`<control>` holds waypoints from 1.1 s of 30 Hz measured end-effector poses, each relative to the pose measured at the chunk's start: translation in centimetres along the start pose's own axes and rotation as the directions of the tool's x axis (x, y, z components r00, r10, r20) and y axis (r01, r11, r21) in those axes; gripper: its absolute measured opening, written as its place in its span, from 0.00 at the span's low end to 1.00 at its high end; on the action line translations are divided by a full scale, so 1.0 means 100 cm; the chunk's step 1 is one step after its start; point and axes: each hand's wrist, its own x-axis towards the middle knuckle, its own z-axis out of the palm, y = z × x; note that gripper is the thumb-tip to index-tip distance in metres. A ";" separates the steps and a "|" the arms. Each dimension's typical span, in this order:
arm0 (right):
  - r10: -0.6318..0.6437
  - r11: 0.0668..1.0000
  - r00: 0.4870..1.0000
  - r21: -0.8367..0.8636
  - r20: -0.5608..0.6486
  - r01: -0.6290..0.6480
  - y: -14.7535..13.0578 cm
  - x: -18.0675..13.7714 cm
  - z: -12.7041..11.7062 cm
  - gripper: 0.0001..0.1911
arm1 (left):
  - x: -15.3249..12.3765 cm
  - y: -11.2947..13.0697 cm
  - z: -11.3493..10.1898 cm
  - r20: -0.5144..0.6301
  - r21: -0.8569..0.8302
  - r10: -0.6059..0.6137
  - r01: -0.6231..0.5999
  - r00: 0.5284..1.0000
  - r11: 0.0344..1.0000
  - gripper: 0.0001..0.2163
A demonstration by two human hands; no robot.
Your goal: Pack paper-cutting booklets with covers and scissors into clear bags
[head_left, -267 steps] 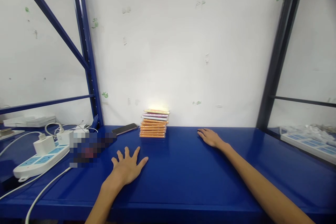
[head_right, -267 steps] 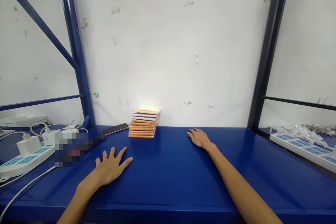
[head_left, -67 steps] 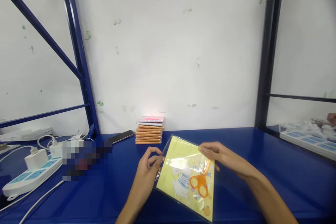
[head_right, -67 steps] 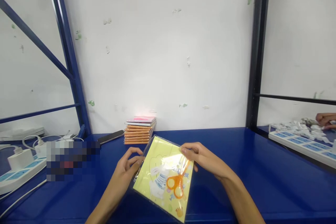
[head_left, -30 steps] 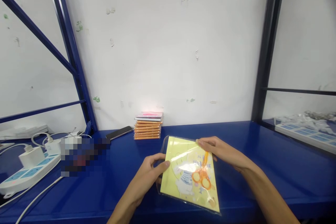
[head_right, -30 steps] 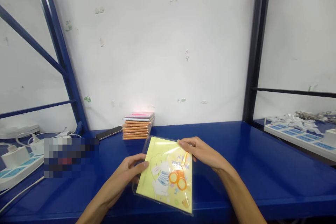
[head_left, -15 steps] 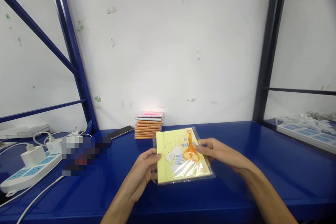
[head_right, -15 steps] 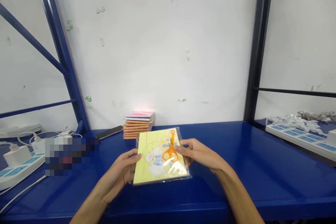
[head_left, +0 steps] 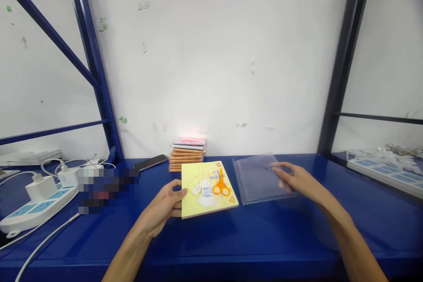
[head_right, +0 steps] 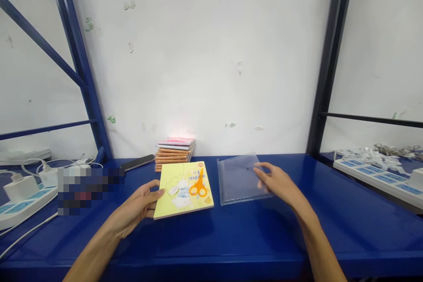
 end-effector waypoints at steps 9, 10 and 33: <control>-0.075 0.992 0.994 0.093 -0.076 0.082 -0.046 -0.023 0.024 0.43 | -0.002 0.005 -0.006 -0.001 -0.033 -0.001 0.001 1.000 0.999 0.25; -0.105 0.980 0.994 0.173 0.024 0.099 -0.059 -0.031 0.032 0.45 | -0.003 0.004 -0.004 0.012 -0.029 0.002 -0.002 1.000 1.000 0.25; -0.260 0.955 0.925 0.216 0.277 0.204 -0.078 -0.038 0.067 0.33 | -0.007 0.001 0.005 0.061 -0.034 -0.002 0.004 0.998 0.999 0.26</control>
